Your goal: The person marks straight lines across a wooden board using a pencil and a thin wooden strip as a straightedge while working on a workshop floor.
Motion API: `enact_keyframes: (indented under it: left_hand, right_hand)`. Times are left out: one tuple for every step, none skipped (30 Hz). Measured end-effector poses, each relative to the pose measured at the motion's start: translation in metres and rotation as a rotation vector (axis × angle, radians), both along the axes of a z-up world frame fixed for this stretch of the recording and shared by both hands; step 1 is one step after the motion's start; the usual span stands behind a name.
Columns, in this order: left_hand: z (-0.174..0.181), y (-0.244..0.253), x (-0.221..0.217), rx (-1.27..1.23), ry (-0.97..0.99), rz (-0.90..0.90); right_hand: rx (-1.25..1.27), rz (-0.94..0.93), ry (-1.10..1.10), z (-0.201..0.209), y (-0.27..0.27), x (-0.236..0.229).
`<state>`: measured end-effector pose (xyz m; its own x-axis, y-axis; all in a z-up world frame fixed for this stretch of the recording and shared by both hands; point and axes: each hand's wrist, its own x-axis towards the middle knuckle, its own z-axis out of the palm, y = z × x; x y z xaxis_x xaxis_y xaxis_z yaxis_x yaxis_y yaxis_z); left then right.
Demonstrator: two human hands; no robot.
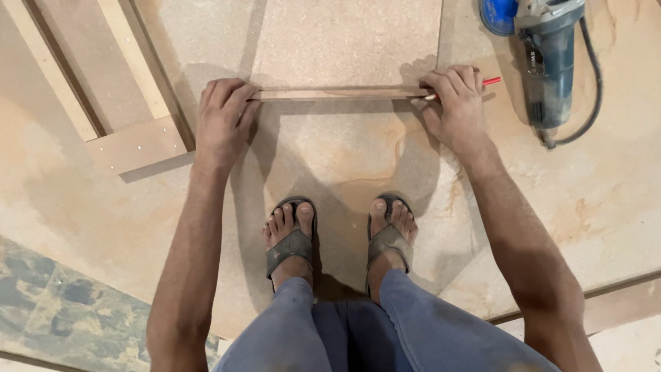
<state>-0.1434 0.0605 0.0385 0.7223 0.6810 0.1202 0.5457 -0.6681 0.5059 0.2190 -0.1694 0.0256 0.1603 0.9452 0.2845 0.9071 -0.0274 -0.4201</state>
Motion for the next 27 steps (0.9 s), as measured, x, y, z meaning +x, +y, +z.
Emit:
enact_keyframes:
  left_hand:
    - [-0.001, 0.001, 0.001, 0.007, 0.011, -0.009]
    - [-0.002, 0.0, 0.001, 0.002, 0.006, -0.007]
    - [-0.003, 0.0, -0.001, -0.003, 0.001, -0.005]
    - [-0.004, 0.0, -0.002, -0.003, -0.005, -0.002]
    - [-0.005, 0.0, -0.001, -0.005, -0.001, 0.004]
    - [-0.006, 0.0, -0.002, -0.007, 0.006, 0.011]
    - [-0.007, -0.001, -0.002, -0.009, 0.012, 0.018]
    - [-0.008, -0.001, -0.002, 0.003, 0.018, 0.015]
    - [-0.009, -0.002, -0.002, 0.015, 0.024, 0.011]
    - [-0.009, -0.002, -0.001, 0.028, 0.03, 0.008]
    - [-0.008, -0.002, -0.002, 0.03, 0.015, 0.004]
    - [-0.007, -0.002, -0.002, 0.031, -0.001, -0.002]
    - [-0.006, -0.002, -0.003, 0.033, -0.018, -0.007]
    - [-0.005, -0.002, -0.002, 0.031, -0.025, -0.006]
    - [-0.005, -0.002, -0.002, 0.029, -0.033, -0.004]
    - [-0.005, -0.002, -0.002, 0.027, -0.04, -0.002]
    - [-0.004, -0.003, -0.002, 0.035, -0.041, -0.003]
    - [-0.004, -0.002, -0.001, 0.044, -0.044, -0.006]
    - [-0.004, -0.002, -0.001, 0.054, -0.046, -0.008]
    - [-0.004, -0.002, -0.001, 0.054, -0.046, -0.01]
    - [-0.004, -0.002, -0.001, 0.055, -0.046, -0.012]
    - [-0.004, -0.002, -0.001, 0.055, -0.045, -0.014]
    - [-0.004, -0.002, -0.001, 0.058, -0.053, -0.016]
    - [-0.005, -0.002, -0.002, 0.06, -0.06, -0.017]
    - [-0.005, -0.002, -0.002, 0.062, -0.067, -0.019]
    - [-0.006, -0.002, -0.003, 0.065, -0.067, -0.018]
    - [-0.007, -0.002, -0.003, 0.068, -0.068, -0.018]
  right_hand:
    - [0.0, -0.006, -0.002, -0.001, -0.002, 0.0]
    - [-0.004, -0.01, -0.005, -0.003, -0.005, 0.001]
    - [-0.001, -0.011, -0.004, -0.004, -0.009, 0.002]
    - [0.008, -0.01, -0.003, -0.006, -0.01, 0.003]
    - [0.017, -0.009, -0.003, -0.008, -0.011, 0.003]
    - [0.026, -0.011, -0.017, -0.01, -0.012, 0.004]
    - [0.036, -0.013, -0.031, -0.011, -0.012, 0.004]
    - [0.044, -0.015, -0.045, -0.013, -0.013, 0.004]
    - [0.037, -0.017, -0.046, -0.014, -0.014, 0.003]
    - [0.03, -0.02, -0.047, -0.015, -0.015, 0.003]
    - [0.024, -0.022, -0.048, -0.015, -0.015, 0.003]
    - [0.024, -0.021, -0.05, -0.015, -0.016, 0.003]
    - [0.024, -0.02, -0.053, -0.015, -0.016, 0.003]
    - [0.024, -0.018, -0.056, -0.014, -0.016, 0.003]
    - [0.024, -0.022, -0.062, -0.013, -0.016, 0.002]
    - [0.024, -0.024, -0.067, -0.013, -0.016, 0.001]
    - [0.025, -0.027, -0.073, -0.012, -0.016, 0.0]
    - [0.023, -0.025, -0.072, -0.012, -0.015, 0.0]
    - [0.022, -0.024, -0.072, -0.012, -0.014, 0.0]
    - [0.022, -0.024, -0.073, -0.012, -0.014, 0.0]
    - [0.022, -0.026, -0.069, -0.012, -0.014, 0.0]
    - [0.022, -0.028, -0.065, -0.012, -0.015, 0.0]
    - [0.022, -0.03, -0.061, -0.013, -0.015, 0.0]
    - [0.025, -0.03, -0.063, -0.014, -0.015, 0.0]
    - [0.028, -0.03, -0.065, -0.015, -0.014, 0.0]
    - [0.03, -0.03, -0.067, -0.016, -0.014, 0.001]
    - [0.031, -0.033, -0.066, -0.017, -0.015, 0.001]
